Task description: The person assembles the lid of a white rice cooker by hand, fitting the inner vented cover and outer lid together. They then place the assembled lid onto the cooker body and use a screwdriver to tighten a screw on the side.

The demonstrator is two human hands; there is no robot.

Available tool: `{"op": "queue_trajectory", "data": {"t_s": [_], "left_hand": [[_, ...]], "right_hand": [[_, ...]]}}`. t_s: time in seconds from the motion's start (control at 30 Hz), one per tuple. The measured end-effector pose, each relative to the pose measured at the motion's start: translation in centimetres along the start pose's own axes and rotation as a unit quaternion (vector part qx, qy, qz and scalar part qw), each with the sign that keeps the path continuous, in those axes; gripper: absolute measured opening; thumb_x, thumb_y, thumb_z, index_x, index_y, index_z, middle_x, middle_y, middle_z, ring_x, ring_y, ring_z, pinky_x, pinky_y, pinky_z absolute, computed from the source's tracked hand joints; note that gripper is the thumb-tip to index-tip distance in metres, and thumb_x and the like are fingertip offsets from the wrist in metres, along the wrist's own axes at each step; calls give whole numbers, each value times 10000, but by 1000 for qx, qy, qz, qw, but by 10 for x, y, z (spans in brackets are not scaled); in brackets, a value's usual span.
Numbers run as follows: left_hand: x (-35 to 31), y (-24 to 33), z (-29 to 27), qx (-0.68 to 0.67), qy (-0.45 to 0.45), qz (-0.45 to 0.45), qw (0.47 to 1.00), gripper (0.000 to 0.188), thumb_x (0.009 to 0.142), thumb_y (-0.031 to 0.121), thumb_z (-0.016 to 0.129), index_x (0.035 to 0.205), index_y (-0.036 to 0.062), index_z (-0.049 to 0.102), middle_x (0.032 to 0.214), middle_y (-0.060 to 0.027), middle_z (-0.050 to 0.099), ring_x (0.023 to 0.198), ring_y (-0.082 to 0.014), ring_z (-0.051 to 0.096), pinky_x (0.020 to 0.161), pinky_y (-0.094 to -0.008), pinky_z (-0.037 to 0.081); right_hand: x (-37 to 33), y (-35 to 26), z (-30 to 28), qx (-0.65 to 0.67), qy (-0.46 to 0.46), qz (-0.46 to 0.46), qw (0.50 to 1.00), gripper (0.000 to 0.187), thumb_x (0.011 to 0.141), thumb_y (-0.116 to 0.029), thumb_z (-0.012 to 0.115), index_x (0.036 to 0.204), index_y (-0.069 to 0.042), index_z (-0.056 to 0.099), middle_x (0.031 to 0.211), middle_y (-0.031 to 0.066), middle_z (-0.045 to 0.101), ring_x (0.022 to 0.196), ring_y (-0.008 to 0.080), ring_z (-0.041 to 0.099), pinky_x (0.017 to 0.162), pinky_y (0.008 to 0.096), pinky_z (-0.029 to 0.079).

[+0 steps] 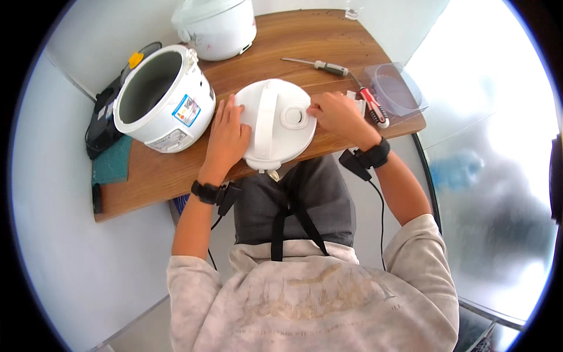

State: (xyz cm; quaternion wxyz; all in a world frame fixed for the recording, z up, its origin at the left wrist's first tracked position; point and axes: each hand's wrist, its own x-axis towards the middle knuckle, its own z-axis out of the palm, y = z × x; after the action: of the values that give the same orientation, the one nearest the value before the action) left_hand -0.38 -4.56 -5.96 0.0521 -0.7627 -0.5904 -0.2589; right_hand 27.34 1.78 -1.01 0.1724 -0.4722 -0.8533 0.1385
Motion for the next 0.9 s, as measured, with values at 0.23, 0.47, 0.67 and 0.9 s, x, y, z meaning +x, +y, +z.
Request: {"op": "queue_trajectory", "data": {"t_s": [0.23, 0.47, 0.67, 0.9], "left_hand": [[-27, 67, -54, -79, 66, 6, 995, 242, 922, 138, 567, 1135, 22, 567, 1311, -204, 524, 1197, -406, 510, 1046, -480, 403], [-65, 146, -25, 87, -4, 135, 987, 460, 849, 160, 659, 1293, 90, 560, 1388, -139, 505, 1241, -305, 515, 1017, -422, 421], [-65, 128, -8, 134, 19, 150, 979, 529, 851, 44, 589, 1375, 93, 531, 1426, -125, 508, 1278, -272, 508, 1005, -403, 436], [-43, 111, -54, 107, 26, 187, 976, 498, 868, 52, 586, 1362, 77, 530, 1381, -125, 563, 1250, -267, 561, 1035, -421, 446]], "right_hand": [[-55, -17, 16, -61, 60, -18, 996, 140, 862, -153, 574, 815, -32, 627, 712, 175, 662, 683, 381, 662, 612, 483, 520], [-94, -36, 13, -34, 104, -51, 993, 94, 818, -62, 586, 892, -2, 590, 790, 157, 647, 798, 341, 664, 657, 440, 526], [-108, -26, 10, 54, 114, -59, 990, 273, 850, -88, 589, 1118, -51, 622, 905, 151, 629, 831, 349, 648, 706, 437, 530], [-92, -6, -13, 166, 141, -23, 976, 529, 836, -77, 611, 1353, -133, 514, 1138, 152, 579, 969, 359, 617, 808, 450, 524]]}}
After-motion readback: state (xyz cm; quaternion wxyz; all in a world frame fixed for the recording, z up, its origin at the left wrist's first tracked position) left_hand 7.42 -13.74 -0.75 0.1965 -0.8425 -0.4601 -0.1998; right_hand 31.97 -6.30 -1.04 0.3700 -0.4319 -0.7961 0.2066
